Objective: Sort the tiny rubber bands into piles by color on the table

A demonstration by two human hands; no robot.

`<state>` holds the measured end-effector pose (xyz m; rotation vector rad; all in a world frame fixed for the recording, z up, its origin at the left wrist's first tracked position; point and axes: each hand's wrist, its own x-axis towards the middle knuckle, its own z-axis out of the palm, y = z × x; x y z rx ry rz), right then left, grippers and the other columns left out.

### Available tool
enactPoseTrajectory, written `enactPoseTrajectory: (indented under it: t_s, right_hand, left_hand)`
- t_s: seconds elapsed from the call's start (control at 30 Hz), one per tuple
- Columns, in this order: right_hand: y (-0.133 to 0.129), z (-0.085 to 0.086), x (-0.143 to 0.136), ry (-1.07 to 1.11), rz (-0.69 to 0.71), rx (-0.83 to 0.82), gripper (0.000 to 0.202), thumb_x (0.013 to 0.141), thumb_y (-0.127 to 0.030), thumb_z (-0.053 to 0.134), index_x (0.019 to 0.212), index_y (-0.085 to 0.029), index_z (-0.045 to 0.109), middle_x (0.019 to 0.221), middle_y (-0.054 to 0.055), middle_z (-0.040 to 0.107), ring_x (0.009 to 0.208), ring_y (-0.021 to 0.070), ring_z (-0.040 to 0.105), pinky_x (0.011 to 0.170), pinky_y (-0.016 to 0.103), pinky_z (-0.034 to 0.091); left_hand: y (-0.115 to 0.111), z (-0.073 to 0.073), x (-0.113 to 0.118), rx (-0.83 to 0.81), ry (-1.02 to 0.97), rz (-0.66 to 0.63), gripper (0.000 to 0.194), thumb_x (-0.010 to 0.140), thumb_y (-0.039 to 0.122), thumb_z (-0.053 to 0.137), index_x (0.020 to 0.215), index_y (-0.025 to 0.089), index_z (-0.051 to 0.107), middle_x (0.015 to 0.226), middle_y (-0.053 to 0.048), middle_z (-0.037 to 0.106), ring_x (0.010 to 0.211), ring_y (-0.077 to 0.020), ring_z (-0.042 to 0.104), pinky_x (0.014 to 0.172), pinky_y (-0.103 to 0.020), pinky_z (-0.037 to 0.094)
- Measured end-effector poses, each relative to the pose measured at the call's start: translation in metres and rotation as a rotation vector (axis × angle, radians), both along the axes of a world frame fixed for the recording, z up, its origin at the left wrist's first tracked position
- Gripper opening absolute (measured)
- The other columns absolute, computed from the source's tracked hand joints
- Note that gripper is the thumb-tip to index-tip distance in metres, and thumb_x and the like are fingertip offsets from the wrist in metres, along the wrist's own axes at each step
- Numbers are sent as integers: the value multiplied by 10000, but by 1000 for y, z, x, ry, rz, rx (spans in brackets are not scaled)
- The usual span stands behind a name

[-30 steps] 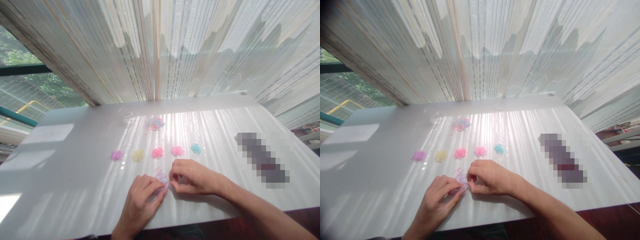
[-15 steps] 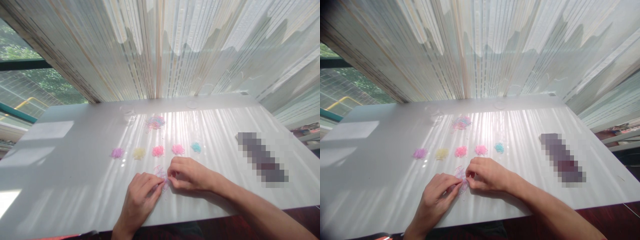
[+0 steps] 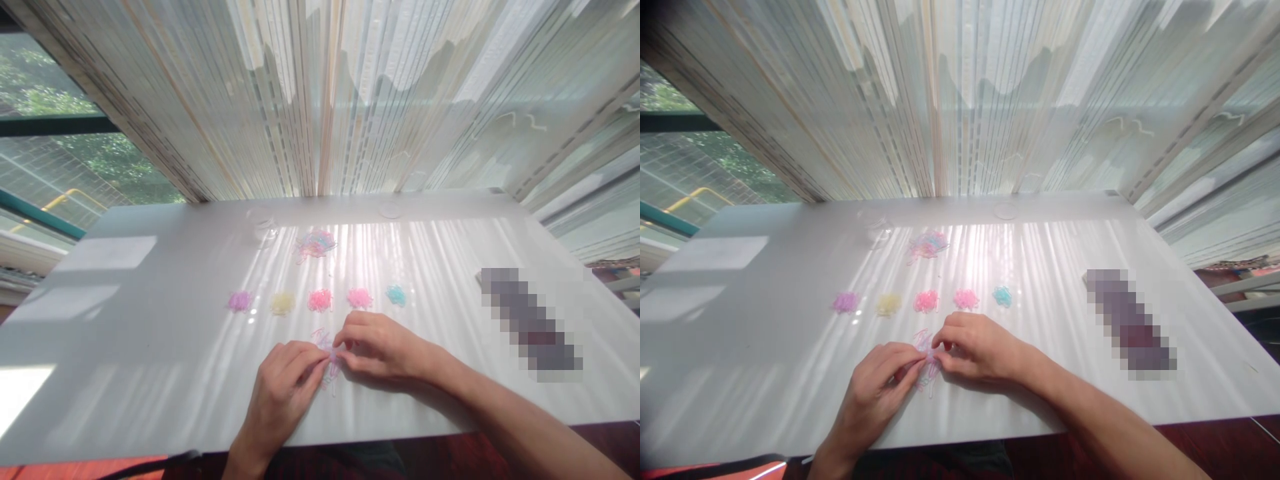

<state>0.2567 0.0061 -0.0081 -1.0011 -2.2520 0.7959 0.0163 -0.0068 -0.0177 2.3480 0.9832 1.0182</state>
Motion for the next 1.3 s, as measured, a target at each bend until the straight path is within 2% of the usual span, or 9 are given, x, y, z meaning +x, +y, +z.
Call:
enactPoseTrajectory:
  t_s: [0.17,0.3,0.63,1.3]
  right_hand:
    - [1,-3,0,-47,19,14,124,991,-228,623,1003,-173,734,846,42,665,758,156,605,709,271,500]
    - [2,-1,1,2,23,32,139,998,-226,610,1012,-170,737,839,42,669,746,153,604,700,267,497]
    - [2,2,2,9,32,41,176,1020,-247,582,995,-167,737,800,41,659,719,153,587,689,269,483]
    - [1,5,0,14,3,27,143,989,-211,590,981,-176,728,796,32,663,717,148,593,687,265,487]
  left_hand:
    - [-1,-2,-1,-29,-3,1,124,996,119,647,1063,211,694,913,-24,744,757,-158,671,693,-287,505]
    - [-1,-3,0,-45,-6,24,91,990,141,671,1054,206,683,910,-26,744,692,-144,626,667,-280,499]
    - [-2,0,0,-45,-12,50,79,994,137,647,1010,206,682,846,-9,730,613,-128,560,625,-275,470]
    - [-2,0,0,-74,-15,92,75,984,162,637,954,209,687,808,-6,710,599,-130,554,609,-268,484]
